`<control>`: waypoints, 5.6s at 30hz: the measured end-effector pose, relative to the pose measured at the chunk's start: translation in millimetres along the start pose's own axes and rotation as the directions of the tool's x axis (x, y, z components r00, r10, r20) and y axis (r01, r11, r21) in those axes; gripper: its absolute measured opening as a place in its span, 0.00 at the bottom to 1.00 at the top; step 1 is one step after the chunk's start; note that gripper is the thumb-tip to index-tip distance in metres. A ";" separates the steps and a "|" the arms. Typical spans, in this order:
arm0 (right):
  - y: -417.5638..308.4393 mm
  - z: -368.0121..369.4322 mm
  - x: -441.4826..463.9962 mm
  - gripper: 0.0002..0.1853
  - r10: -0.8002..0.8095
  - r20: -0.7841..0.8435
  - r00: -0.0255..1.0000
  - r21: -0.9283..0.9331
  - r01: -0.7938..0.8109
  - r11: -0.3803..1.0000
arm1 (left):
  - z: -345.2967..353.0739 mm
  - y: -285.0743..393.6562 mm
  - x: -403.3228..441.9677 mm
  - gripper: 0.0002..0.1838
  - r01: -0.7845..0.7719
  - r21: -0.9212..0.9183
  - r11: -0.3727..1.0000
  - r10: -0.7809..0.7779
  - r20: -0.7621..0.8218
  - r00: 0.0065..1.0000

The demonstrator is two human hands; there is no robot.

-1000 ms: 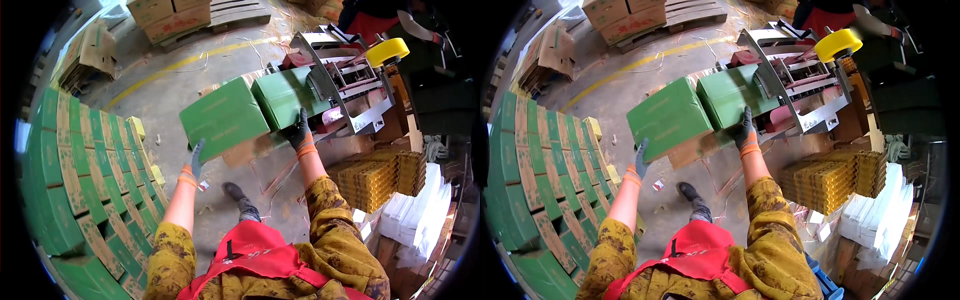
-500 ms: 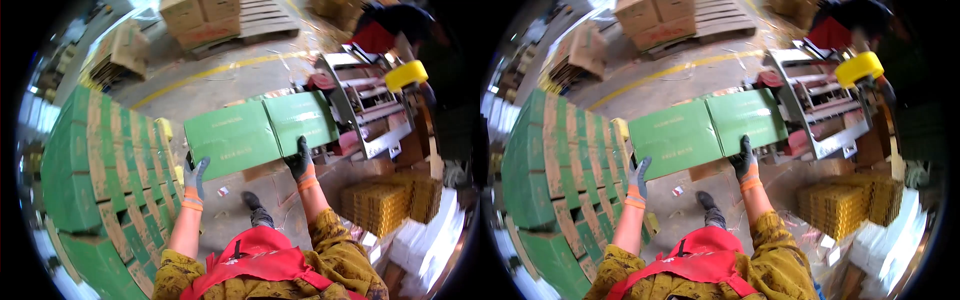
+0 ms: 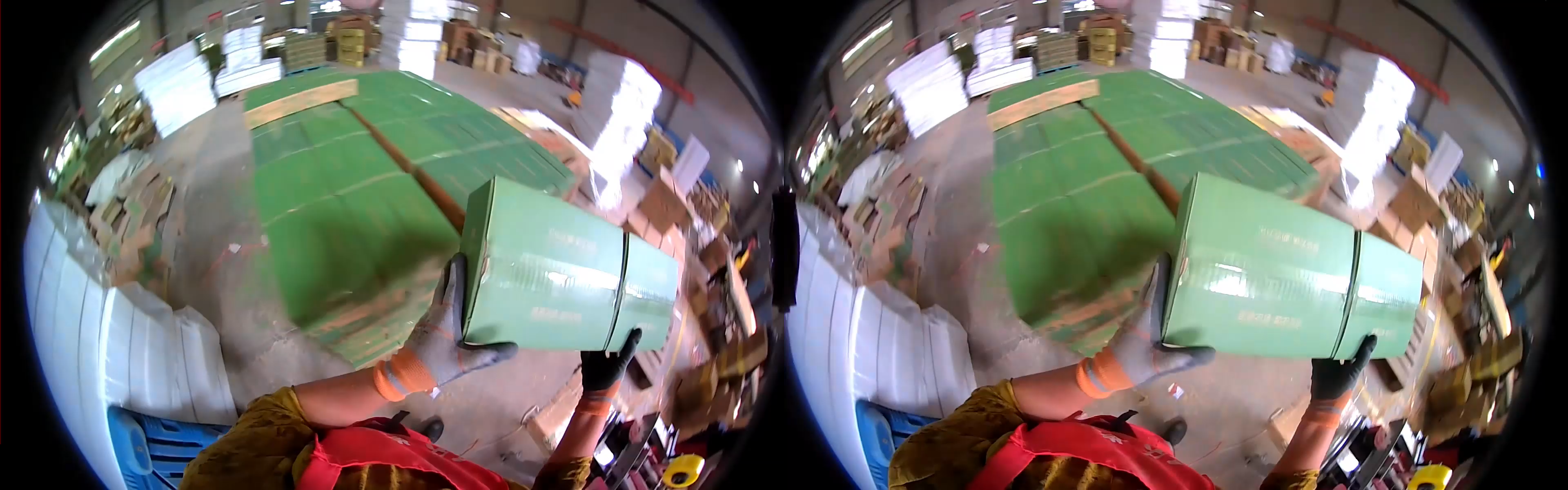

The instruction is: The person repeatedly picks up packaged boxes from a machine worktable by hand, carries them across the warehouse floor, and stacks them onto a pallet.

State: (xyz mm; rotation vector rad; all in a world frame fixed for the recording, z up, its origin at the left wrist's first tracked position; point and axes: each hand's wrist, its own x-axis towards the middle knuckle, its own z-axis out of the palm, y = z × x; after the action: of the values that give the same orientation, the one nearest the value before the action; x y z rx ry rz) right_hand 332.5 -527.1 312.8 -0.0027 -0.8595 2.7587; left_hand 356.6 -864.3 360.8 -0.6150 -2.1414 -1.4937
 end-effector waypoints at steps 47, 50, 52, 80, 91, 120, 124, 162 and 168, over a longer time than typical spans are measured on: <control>576.6 475.2 235.9 0.31 0.316 0.052 0.947 -0.868 -0.113 0.483 | -567.9 -536.5 28.5 0.40 0.413 -0.294 0.862 -0.501 -0.371 0.782; 479.1 421.6 134.5 0.27 0.231 0.068 0.970 -0.840 -0.070 0.537 | -542.6 -640.3 -163.7 0.32 0.669 -0.128 0.732 -0.670 -0.313 0.673; 419.2 372.6 66.6 0.25 0.157 0.046 0.987 -0.801 -0.058 0.596 | -539.7 -528.3 -215.5 0.33 0.828 0.129 0.546 -0.828 -0.071 0.557; 10.8 -467.5 -298.4 0.32 -0.660 -0.715 0.231 -0.559 -0.755 0.341 | 307.1 -298.5 -206.9 0.24 0.785 0.359 0.506 -0.657 0.749 0.081; -18.7 -477.3 -286.6 0.30 -0.314 -0.912 0.262 -0.409 -0.580 0.705 | 385.2 -302.6 -204.7 0.30 0.839 0.478 0.258 -0.794 0.600 -0.097; -115.0 -457.0 -197.1 0.20 -0.005 -0.943 0.333 0.112 0.329 0.938 | 515.9 -212.9 -142.7 0.46 0.919 0.263 0.293 -0.564 0.824 -0.055; -81.4 -541.5 -215.6 0.20 -0.106 -0.411 0.906 0.327 0.255 0.910 | 518.0 -195.7 -124.9 0.35 0.947 0.192 0.256 -0.525 0.850 -0.030; -8.9 -175.8 20.0 0.24 0.071 -0.464 0.883 0.168 0.009 0.986 | 214.3 -107.2 64.4 0.39 0.524 -0.358 0.773 -0.507 0.149 0.849; 97.6 40.6 124.1 0.27 0.321 -0.015 0.947 -0.017 -0.321 0.947 | -19.8 -72.1 87.6 0.30 0.375 -0.528 0.762 -0.540 -0.199 0.818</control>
State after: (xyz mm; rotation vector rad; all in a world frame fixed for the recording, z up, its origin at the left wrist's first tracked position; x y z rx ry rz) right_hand 186.1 -597.7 300.7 -0.1787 -0.9570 3.0463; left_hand 246.1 -896.7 365.6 0.0737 -1.7275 -2.2378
